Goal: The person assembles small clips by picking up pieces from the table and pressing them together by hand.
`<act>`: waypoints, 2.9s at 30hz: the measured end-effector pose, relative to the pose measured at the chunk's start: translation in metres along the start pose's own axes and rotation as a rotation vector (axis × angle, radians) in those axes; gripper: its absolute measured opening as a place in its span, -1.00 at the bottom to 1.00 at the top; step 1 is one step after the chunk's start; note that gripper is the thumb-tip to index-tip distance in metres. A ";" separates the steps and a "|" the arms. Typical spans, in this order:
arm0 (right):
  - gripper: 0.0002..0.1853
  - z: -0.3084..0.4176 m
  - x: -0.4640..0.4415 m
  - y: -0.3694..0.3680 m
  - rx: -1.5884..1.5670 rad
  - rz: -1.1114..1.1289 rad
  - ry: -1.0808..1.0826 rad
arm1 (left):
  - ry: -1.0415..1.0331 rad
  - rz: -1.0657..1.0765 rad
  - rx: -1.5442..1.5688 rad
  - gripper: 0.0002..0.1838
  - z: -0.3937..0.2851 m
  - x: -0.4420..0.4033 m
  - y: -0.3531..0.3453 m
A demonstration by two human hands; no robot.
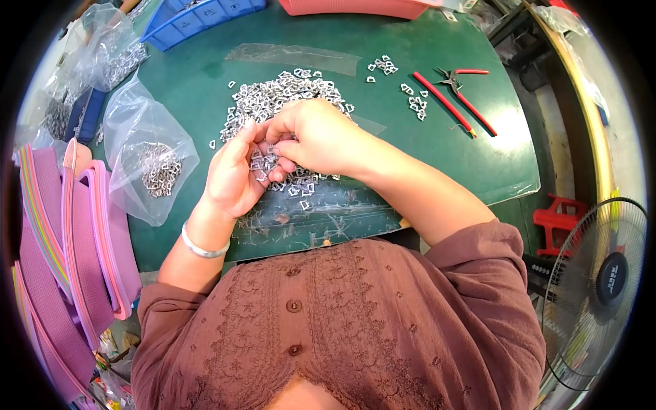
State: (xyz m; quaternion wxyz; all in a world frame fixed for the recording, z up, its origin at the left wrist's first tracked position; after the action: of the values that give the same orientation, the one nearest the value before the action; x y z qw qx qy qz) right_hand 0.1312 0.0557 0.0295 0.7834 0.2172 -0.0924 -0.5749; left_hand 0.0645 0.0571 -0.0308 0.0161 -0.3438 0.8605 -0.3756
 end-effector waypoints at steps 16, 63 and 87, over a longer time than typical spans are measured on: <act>-0.89 0.009 0.001 0.026 0.008 -0.166 0.073 | -0.020 -0.012 0.053 -0.83 -0.004 0.001 0.004; -0.92 0.012 -0.003 0.026 -0.148 -0.134 0.197 | -0.062 -0.003 0.073 -0.83 -0.012 0.002 0.005; -0.93 -0.005 -0.006 0.021 -0.357 -0.093 0.057 | -0.054 -0.040 0.069 -0.80 -0.012 0.002 0.008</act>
State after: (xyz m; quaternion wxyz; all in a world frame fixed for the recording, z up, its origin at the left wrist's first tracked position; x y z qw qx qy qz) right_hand 0.1492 0.0673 0.0343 0.7843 0.0951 0.0436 -0.6115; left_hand 0.0545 0.0674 -0.0270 0.0438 -0.3701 0.8392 -0.3960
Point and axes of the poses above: each hand's wrist, its own x-axis away from the middle knuckle, its own y-axis out of the back of the hand, z = x × y, the point moved 10 cm from there along -x, towards the middle knuckle, and after that the axes turned 4 degrees about z, right-handed, at the moved point
